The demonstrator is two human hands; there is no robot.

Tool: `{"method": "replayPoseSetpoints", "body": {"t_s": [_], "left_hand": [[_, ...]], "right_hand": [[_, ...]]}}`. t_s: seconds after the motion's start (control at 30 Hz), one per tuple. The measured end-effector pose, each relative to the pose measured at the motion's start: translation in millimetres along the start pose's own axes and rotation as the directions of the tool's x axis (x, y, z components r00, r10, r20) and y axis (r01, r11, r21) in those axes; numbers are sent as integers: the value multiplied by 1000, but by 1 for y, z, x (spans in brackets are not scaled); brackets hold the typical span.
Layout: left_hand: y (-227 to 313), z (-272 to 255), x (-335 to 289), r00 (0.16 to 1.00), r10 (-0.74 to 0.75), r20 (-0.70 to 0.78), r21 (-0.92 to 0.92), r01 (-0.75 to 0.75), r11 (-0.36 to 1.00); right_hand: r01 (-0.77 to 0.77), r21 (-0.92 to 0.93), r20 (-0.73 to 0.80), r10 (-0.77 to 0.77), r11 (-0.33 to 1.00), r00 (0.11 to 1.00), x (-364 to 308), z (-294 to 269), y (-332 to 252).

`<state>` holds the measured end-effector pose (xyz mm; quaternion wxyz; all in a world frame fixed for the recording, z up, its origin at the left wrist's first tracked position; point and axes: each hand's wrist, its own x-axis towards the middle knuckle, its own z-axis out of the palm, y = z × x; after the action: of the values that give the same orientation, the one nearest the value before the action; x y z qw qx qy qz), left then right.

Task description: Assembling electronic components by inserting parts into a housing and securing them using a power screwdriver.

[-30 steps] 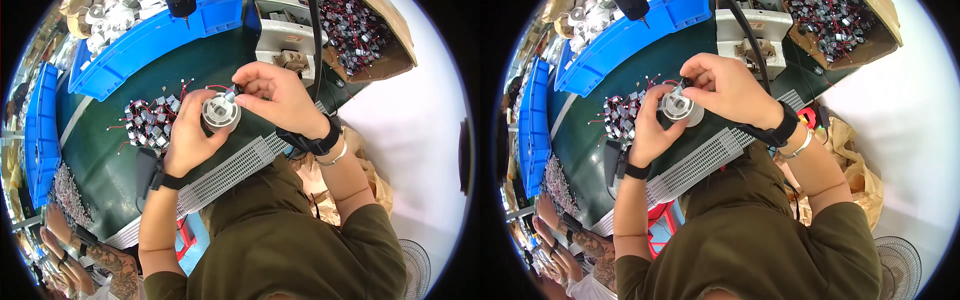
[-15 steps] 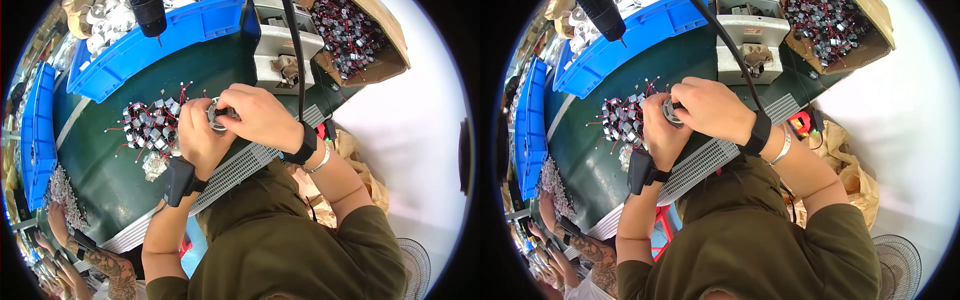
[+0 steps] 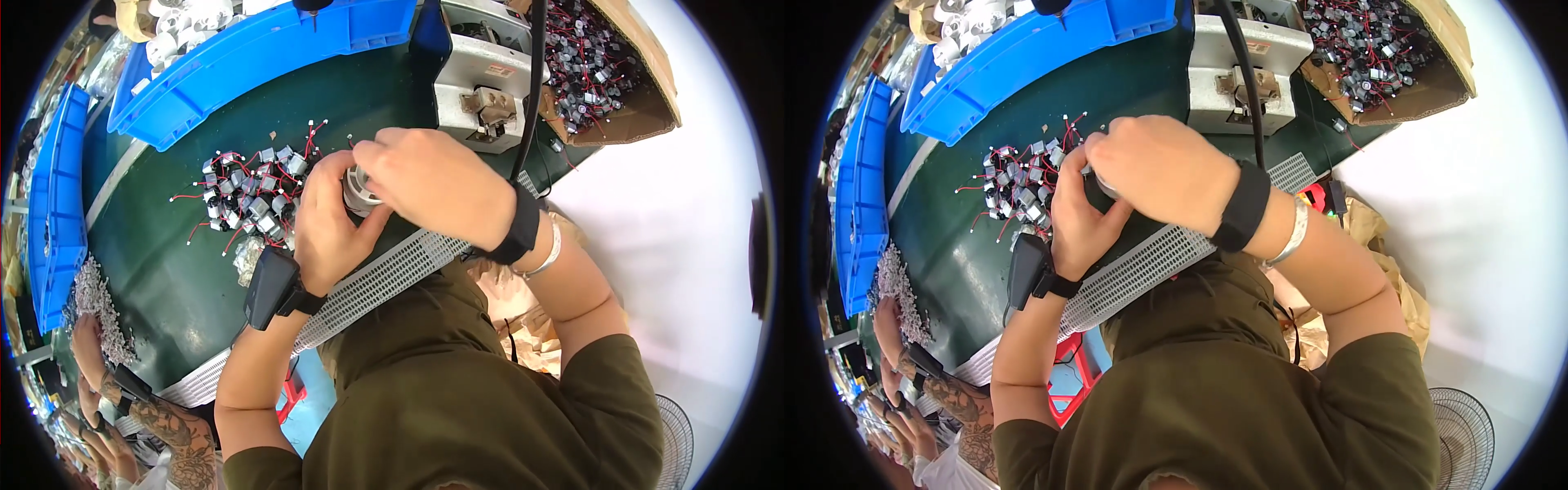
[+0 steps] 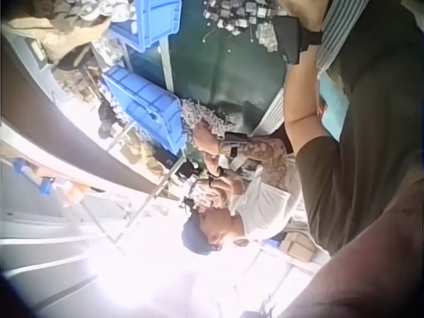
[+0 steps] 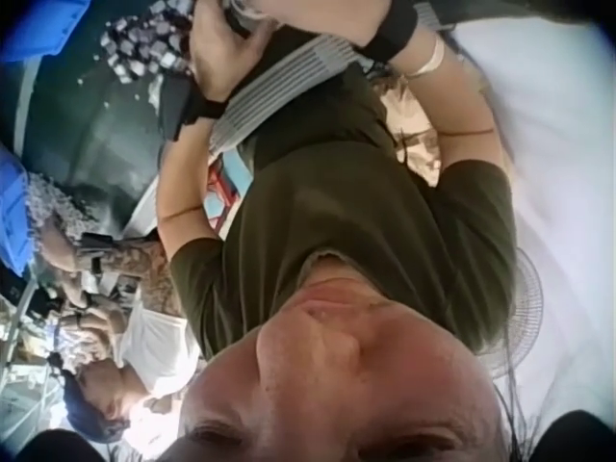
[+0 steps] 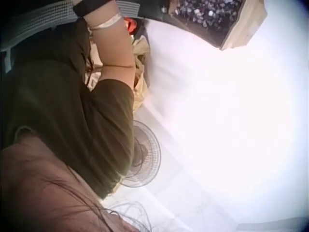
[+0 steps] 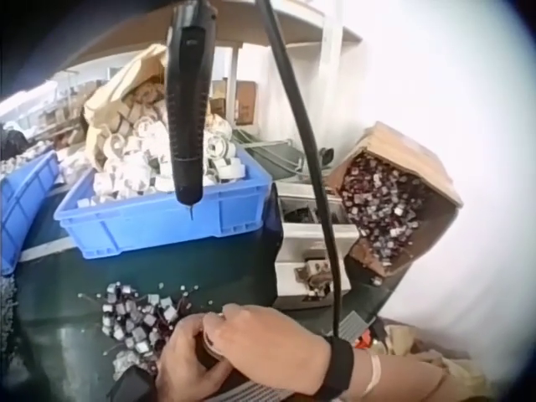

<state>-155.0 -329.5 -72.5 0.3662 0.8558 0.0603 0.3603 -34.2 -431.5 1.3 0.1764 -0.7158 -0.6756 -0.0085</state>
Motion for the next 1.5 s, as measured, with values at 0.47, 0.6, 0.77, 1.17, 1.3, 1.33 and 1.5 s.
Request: {"method": "replayPoseSetpoints", "body": {"t_s": [0.47,0.6,0.77,1.17,1.3,1.33,1.5], "left_hand": [[-11,-6,-3,967,252,44,181,-256,950],[-3,-2,-6,972,231,47,155,-235,960],[-2,-1,-4,974,207,93,144,-219,965],[-12,2,0,985,160,57,141,-167,976],[-14,1,-5,985,155,77,179,-167,970],[-13,0,-6,988,138,70,174,-149,973],[-13,-1,-8,992,109,67,156,-119,981]], "right_hand": [[114,663,-656,501,740,564,60,-34,19],[367,768,-633,540,524,555,118,-68,28],[316,748,-562,304,583,769,113,-95,45],[634,510,-830,140,581,540,-24,-96,94],[657,519,-827,126,547,548,-29,-83,93],[506,654,-745,362,562,560,-31,-83,78],[322,797,-599,597,511,534,-31,-72,74]]}}
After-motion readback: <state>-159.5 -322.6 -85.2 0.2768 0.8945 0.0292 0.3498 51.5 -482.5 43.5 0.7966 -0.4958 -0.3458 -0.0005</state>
